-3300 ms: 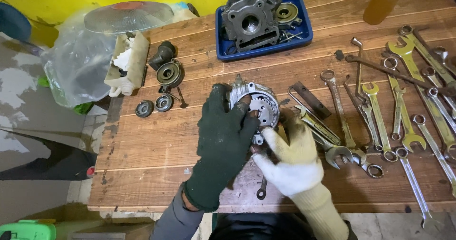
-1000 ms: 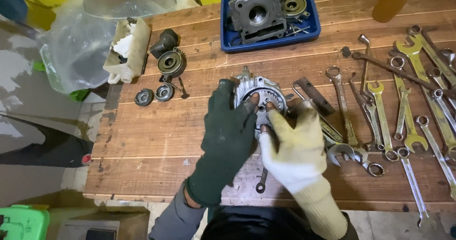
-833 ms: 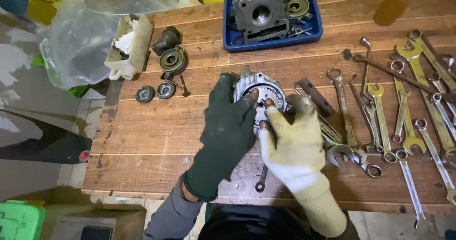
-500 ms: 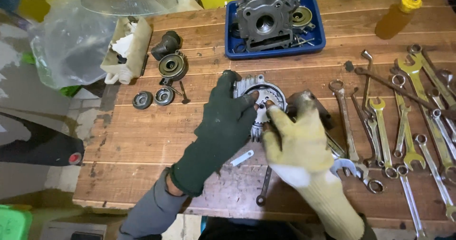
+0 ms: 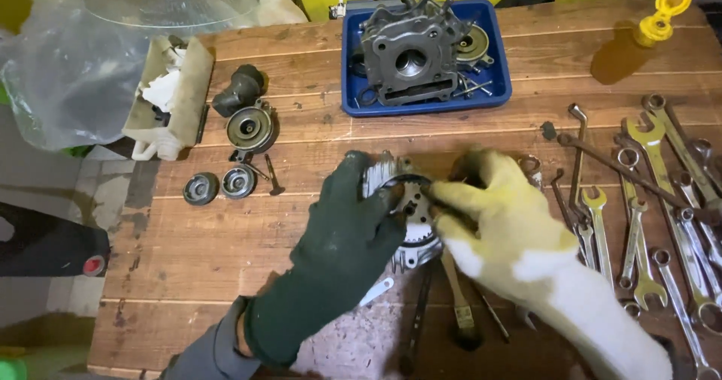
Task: The person cleans a metallic engine component on a wooden workbench. They use a brush to scrub the surface and a cloth to wipe away residue. The person repeatedly rotates and repositions the part to access different areas.
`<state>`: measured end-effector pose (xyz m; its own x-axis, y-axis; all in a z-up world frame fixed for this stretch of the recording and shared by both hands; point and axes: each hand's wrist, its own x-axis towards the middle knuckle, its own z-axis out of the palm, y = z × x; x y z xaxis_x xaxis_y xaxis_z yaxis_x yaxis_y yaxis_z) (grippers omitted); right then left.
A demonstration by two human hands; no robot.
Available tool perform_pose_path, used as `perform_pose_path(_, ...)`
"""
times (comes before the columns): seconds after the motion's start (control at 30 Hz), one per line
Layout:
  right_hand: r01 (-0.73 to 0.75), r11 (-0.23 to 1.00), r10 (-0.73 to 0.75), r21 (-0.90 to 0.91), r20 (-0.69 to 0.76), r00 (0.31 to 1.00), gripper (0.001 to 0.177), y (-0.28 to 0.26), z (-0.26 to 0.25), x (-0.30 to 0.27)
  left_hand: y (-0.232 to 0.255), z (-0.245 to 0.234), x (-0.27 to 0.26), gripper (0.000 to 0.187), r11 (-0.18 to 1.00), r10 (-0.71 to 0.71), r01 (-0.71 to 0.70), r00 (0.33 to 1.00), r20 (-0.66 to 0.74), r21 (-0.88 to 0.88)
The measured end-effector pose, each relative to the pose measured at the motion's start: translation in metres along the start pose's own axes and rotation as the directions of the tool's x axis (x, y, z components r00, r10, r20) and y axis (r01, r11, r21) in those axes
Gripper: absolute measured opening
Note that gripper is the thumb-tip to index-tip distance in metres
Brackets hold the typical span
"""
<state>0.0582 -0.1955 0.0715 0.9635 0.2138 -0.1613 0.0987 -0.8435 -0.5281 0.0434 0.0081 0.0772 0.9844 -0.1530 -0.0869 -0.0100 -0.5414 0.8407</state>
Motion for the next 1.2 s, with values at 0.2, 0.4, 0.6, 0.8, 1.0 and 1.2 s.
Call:
perform_pose_path(0.2,0.011,0.991,0.001,-0.135,0.093,0.996,0.051,0.009,0.000,0.016,-0.016,0.002,0.004,0.038,0.910,0.344,-0.343,0.938,0.037,0.234)
perform_pose_path(0.4,-0.417,0.823,0.557,-0.386,0.401,0.727,0.044,-0.063,-0.054,0.028,-0.011,-0.004,0.009,0.046,0.851,0.394,-0.386,0.918,0.054,0.355)
perform_pose_path(0.6,-0.446,0.820,0.567,-0.358,0.403,0.718,0.044,-0.065,-0.058,0.037,-0.014,-0.011,0.019,0.045,0.817,0.426,-0.437,0.897,0.116,0.376)
perform_pose_path(0.8,-0.212,0.929,0.300,-0.303,0.284,0.911,0.038,-0.014,-0.021,0.024,-0.004,-0.018,0.022,0.031,0.841,0.477,-0.486,0.874,0.098,0.238)
perform_pose_path(1.0,0.150,0.975,-0.145,-0.164,0.043,0.989,0.050,0.027,0.012,0.008,-0.048,-0.006,0.010,0.066,0.777,0.397,-0.443,0.896,0.197,0.447)
perform_pose_path(1.2,0.127,0.970,-0.116,-0.206,0.065,0.991,0.063,0.025,0.016,0.007,-0.025,-0.012,0.019,0.064,0.724,0.442,-0.493,0.868,0.224,0.482)
